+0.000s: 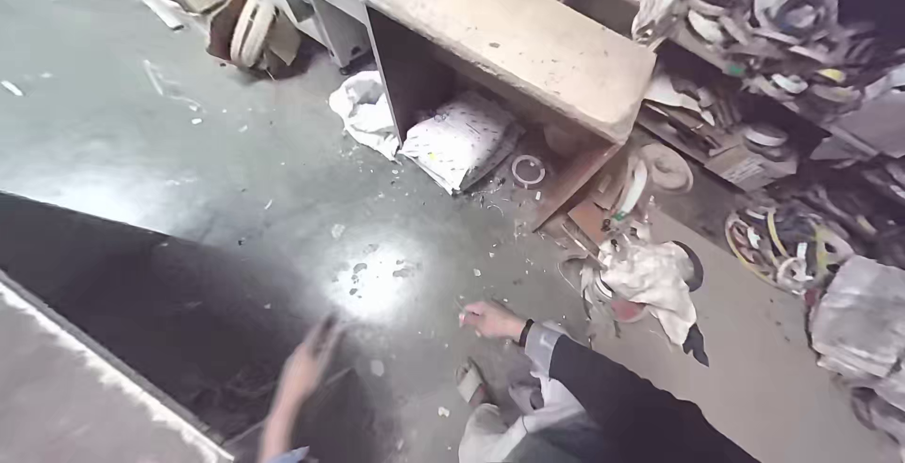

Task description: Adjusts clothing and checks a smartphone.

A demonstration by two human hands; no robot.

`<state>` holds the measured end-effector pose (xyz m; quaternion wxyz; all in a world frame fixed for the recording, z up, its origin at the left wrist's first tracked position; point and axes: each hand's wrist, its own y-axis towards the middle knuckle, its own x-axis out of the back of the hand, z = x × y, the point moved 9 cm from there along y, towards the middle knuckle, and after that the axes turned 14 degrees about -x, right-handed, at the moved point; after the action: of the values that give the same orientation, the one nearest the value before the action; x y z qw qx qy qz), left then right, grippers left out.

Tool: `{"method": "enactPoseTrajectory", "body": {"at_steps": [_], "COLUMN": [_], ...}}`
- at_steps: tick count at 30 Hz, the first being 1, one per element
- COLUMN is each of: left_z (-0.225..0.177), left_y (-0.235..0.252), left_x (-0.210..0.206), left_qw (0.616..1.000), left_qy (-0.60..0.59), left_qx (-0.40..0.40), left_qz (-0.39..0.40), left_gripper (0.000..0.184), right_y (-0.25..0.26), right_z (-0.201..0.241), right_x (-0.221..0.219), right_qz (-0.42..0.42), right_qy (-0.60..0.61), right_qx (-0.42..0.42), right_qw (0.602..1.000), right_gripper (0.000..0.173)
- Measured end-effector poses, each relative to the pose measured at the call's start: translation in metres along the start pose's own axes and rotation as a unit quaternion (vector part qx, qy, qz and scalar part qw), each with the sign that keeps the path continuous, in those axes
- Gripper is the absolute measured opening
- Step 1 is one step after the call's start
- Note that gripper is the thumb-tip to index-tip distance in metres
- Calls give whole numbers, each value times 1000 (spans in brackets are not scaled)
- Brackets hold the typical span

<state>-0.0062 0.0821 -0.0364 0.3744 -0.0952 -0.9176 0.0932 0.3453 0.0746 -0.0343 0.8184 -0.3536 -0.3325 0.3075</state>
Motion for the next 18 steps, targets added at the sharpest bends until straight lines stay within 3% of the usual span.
{"method": "enactPoseTrajectory", "body": {"at_steps": [2,5,8,11,15,18], "left_z": [-108,-192,-186,-156,-128,-117], "left_y": [-10,-54,-89,-124,-129,-97], "left_x": [-66,-148,-199,-221,-206,-178], "left_qw": [975,938,934,921,929,954], "left_qy": [-169,-270,-281,-318,-300,-208], "left_qx": [-131,-164,-110,-42,41,67], "left_qz": [60,145,190,221,211,207], "left_gripper": [52,43,38,32,18,18], "right_y": [-27,-65,-79,-76,-61,-30], "right_z": [7,-1,-35,-79,-107,-97], "right_x": [-4,-27,-44,-56,-62,-40], "right_qz": [30,94,114,112,123,149], "right_qy": [23,42,80,100,41,42], "right_qx": [19,22,-1,-44,-55,-16], "right_qw": [999,994,990,988,990,988], "right_gripper": [42,33,23,28,31,31]}}
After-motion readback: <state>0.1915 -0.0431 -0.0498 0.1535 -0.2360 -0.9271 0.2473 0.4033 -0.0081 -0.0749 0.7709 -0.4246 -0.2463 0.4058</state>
